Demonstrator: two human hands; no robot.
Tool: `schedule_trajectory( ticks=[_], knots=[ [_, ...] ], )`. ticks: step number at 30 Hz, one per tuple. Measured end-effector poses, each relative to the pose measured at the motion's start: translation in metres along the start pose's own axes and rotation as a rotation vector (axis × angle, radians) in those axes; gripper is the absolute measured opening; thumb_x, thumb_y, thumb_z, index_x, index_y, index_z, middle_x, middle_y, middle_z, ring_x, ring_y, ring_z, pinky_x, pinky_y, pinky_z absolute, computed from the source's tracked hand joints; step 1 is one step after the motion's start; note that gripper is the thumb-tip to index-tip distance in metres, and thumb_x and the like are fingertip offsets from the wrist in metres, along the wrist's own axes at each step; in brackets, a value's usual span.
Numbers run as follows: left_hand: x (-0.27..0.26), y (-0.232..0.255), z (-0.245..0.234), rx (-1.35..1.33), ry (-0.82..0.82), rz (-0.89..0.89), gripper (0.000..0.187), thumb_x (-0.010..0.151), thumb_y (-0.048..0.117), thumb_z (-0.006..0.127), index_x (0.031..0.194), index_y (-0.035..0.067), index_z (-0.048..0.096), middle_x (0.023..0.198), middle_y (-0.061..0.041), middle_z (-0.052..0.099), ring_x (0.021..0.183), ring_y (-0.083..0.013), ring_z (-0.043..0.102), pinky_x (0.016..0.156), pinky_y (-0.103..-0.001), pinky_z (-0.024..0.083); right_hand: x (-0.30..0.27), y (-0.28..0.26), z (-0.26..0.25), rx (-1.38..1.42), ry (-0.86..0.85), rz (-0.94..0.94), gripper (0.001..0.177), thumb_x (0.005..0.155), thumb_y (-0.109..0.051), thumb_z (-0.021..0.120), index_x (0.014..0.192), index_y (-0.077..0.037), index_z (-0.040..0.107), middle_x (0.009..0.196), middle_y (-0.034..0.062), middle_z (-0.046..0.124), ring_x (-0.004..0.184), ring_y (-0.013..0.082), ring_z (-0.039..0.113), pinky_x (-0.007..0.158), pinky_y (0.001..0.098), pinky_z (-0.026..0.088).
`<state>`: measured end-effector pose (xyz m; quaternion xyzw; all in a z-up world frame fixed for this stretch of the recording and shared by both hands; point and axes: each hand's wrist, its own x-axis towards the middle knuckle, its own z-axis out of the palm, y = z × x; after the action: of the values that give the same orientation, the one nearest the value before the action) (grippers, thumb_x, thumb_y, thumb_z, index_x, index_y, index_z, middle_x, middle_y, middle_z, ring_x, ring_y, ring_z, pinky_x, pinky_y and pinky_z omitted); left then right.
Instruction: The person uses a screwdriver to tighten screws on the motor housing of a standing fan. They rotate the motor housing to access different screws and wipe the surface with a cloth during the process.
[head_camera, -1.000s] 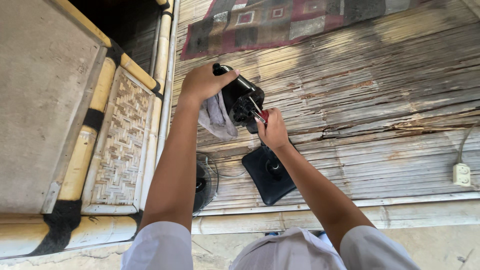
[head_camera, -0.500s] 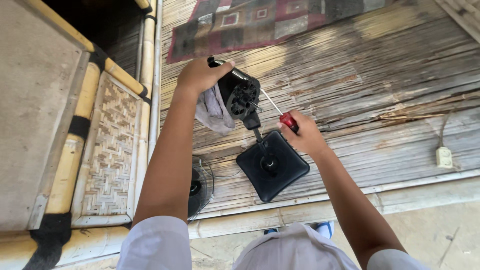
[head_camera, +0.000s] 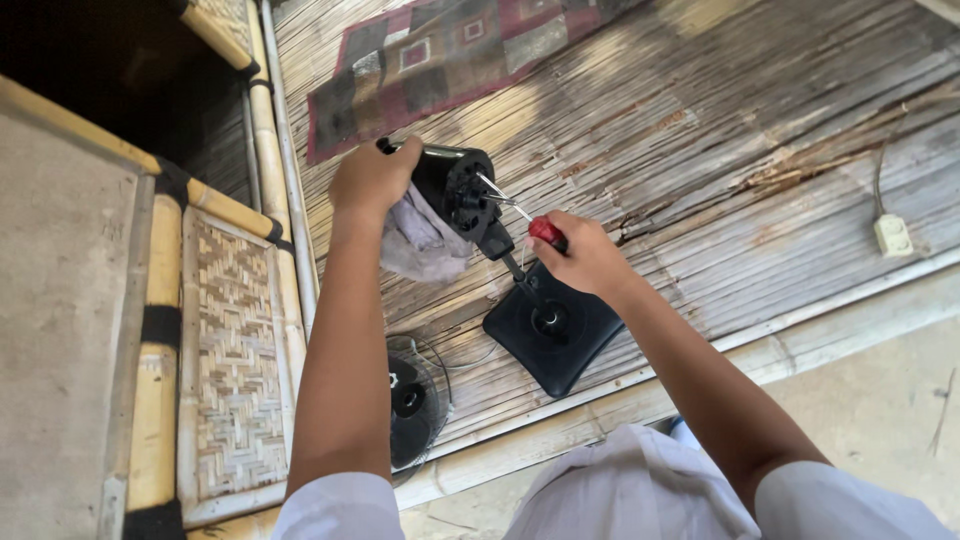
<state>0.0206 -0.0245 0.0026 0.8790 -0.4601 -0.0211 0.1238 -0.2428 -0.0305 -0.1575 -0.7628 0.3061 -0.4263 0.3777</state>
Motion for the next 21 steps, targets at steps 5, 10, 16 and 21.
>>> schedule_trajectory(
  ticks=[5, 10, 16, 21],
  knots=[
    [-0.010, 0.001, -0.006, -0.004, 0.009, -0.046, 0.068, 0.086, 0.062, 0.048, 0.122, 0.009, 0.072, 0.125, -0.023, 0.067, 0.119, -0.0398, 0.062, 0.101, -0.050, 0.047, 0.002, -0.014, 0.012, 0.078, -0.021, 0.152, 0.025, 0.092, -0.026, 0.073, 0.095, -0.003, 0.065, 0.071, 0.0185, 0.063, 0.062, 0.0339, 0.063, 0.061, 0.0419, 0.050],
    [-0.010, 0.001, -0.006, 0.042, -0.030, -0.046, 0.069, 0.091, 0.063, 0.044, 0.127, 0.009, 0.069, 0.129, -0.025, 0.065, 0.123, -0.0418, 0.060, 0.105, -0.050, 0.045, 0.003, -0.025, 0.024, 0.143, 0.011, 0.187, 0.024, 0.090, -0.021, 0.073, 0.092, -0.001, 0.060, 0.071, 0.0175, 0.063, 0.062, 0.0321, 0.063, 0.059, 0.0420, 0.050],
    [-0.009, -0.005, -0.017, 0.029, -0.129, -0.002, 0.076, 0.090, 0.068, 0.043, 0.137, 0.011, 0.062, 0.138, -0.025, 0.059, 0.132, -0.0407, 0.054, 0.110, -0.047, 0.040, -0.007, -0.039, 0.041, 0.315, -0.045, 0.388, 0.021, 0.089, -0.021, 0.068, 0.096, -0.004, 0.057, 0.069, 0.0124, 0.064, 0.060, 0.0244, 0.065, 0.057, 0.0396, 0.051],
    [-0.010, -0.005, -0.026, -0.049, -0.191, 0.005, 0.083, 0.085, 0.074, 0.047, 0.139, 0.012, 0.060, 0.142, -0.022, 0.057, 0.135, -0.0372, 0.051, 0.112, -0.043, 0.037, -0.009, -0.022, 0.053, 0.262, 0.021, 0.084, 0.014, 0.091, -0.013, 0.069, 0.098, -0.003, 0.062, 0.072, 0.0066, 0.064, 0.061, 0.0149, 0.062, 0.057, 0.0332, 0.051]
  ],
)
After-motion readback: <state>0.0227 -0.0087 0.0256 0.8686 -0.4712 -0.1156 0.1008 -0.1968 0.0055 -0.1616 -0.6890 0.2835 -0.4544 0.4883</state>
